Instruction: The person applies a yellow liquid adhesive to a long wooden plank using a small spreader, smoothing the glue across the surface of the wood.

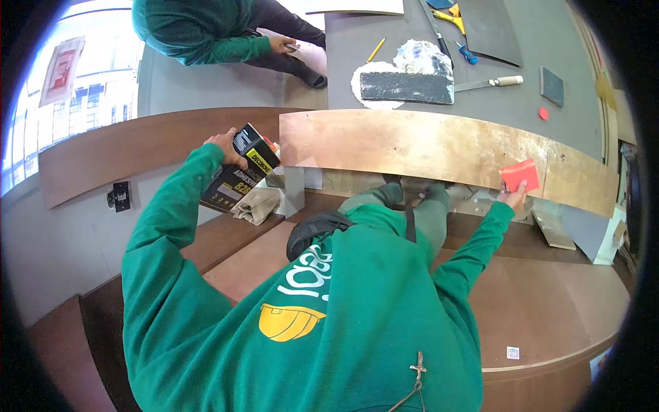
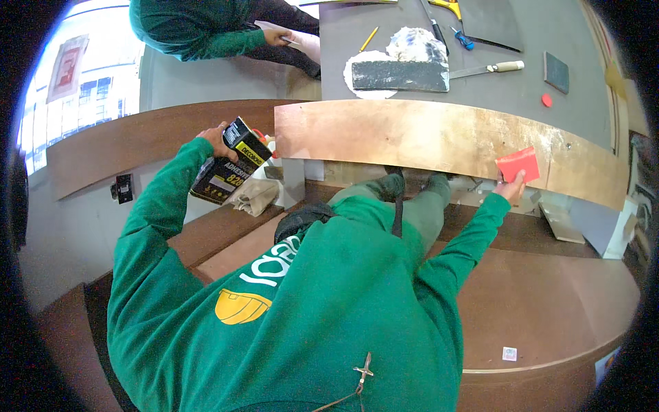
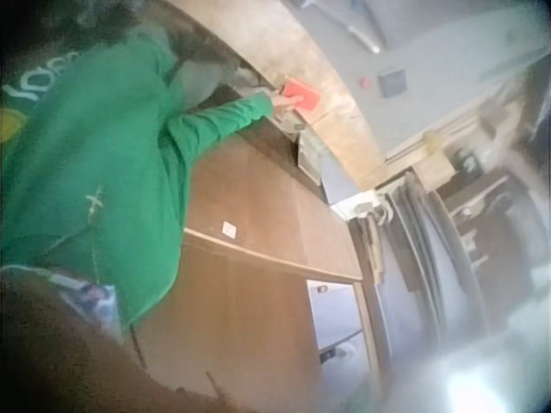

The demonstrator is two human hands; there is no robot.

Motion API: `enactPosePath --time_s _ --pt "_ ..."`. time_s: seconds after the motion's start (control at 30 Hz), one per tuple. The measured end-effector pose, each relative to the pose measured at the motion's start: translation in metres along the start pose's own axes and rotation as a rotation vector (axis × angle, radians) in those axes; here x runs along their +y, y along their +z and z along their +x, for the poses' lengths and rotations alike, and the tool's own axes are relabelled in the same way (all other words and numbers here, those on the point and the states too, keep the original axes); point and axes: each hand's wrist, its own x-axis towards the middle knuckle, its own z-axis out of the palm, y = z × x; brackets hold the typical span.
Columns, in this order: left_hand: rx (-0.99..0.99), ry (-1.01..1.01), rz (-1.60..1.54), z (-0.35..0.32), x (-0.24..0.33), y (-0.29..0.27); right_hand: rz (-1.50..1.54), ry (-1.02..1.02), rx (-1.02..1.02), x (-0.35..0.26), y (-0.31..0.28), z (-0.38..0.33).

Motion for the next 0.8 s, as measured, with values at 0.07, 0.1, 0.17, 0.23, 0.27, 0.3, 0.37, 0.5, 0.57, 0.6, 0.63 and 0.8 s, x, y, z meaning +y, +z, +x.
enactPosePath --time_s 0.07,0.1,0.17,0.23,0.27,0.3,0.37,0.5,0.57,0.6,0.63,0.8 --pt "-0.011 0.028 0.025 -0.002 0.0 -0.005 -0.004 0.001 -0.075 0.004 0.0 -0.002" --pt "0.008 0.035 0.03 -0.002 -0.004 -0.004 -0.022 0.007 -0.079 0.004 0.007 -0.005" --pt "0.045 0.047 0.037 -0.003 -0.01 -0.003 -0.059 0.017 -0.088 0.001 0.021 -0.01" --pt "0.055 0.034 0.071 -0.003 -0.01 -0.007 -0.107 -0.007 -0.135 -0.005 0.029 -0.009" --pt "0.059 0.027 0.087 -0.004 -0.01 -0.01 -0.131 -0.018 -0.158 -0.008 0.033 -0.007" --pt "0.047 0.026 0.079 -0.007 -0.008 -0.013 -0.131 -0.016 -0.164 -0.01 0.037 -0.004" --pt "0.024 0.026 0.064 -0.012 -0.004 -0.021 -0.129 -0.011 -0.175 -0.013 0.044 0.004" --pt "-0.021 -0.019 0.064 -0.022 0.006 -0.03 -0.148 0.018 -0.207 -0.018 0.047 0.025" --pt "-0.006 -0.046 0.069 -0.027 0.007 -0.027 -0.157 0.017 -0.206 -0.024 0.057 0.021" --pt "-0.016 -0.047 0.068 -0.027 0.009 -0.03 -0.151 0.014 -0.214 -0.026 0.055 0.024" --pt "-0.026 -0.048 0.066 -0.025 0.009 -0.033 -0.146 0.01 -0.223 -0.028 0.054 0.027" --pt "-0.055 -0.066 0.044 -0.027 0.019 -0.039 -0.168 0.018 -0.225 -0.034 0.05 0.04"
